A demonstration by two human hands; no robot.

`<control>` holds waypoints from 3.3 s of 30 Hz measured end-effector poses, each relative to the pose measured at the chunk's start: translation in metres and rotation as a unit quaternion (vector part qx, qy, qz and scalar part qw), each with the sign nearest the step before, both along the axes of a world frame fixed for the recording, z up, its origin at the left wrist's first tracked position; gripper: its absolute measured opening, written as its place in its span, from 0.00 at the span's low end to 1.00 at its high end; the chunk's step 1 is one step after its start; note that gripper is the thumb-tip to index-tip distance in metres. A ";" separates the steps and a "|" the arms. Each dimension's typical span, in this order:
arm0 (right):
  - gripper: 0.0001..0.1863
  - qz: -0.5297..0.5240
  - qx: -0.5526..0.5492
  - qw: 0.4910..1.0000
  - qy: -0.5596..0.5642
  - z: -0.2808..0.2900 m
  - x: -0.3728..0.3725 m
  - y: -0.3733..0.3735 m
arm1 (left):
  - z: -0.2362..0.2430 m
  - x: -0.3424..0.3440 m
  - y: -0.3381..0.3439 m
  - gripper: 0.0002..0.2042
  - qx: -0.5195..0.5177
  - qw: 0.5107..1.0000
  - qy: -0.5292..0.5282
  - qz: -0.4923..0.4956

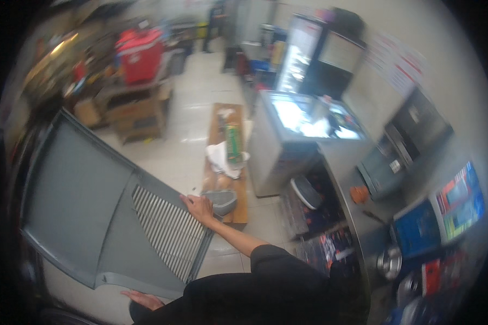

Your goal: The person uses a knife to pry and remove a plastic cover from a beverage dispenser, then reattaches it by hand. They manipulate the cover and the dispenser body to align and secure the parts.

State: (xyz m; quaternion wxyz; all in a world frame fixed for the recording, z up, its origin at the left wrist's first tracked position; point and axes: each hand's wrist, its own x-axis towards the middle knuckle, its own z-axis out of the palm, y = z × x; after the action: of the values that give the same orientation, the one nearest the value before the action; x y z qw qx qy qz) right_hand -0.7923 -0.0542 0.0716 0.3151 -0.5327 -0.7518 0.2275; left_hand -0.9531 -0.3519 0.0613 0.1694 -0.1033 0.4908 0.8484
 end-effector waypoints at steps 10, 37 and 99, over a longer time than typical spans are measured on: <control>0.31 -0.348 0.140 0.903 0.209 0.105 0.425 0.176 | 0.212 0.075 0.372 0.40 0.312 0.763 0.328 -0.461; 0.38 -0.312 0.429 0.848 0.009 0.437 0.629 0.423 | 0.309 0.722 0.783 0.15 0.352 0.625 0.239 -0.654; 0.21 -0.551 0.347 0.634 -0.417 0.481 0.761 0.272 | -0.047 1.025 0.735 0.32 0.084 0.015 -0.084 -0.993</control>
State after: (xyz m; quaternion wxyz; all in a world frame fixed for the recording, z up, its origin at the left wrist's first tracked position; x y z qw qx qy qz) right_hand -0.0309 0.2177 0.5529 0.1970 -0.7374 -0.3932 -0.5127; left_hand 0.0716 0.3827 0.0141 0.8949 0.4284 0.0244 -0.1228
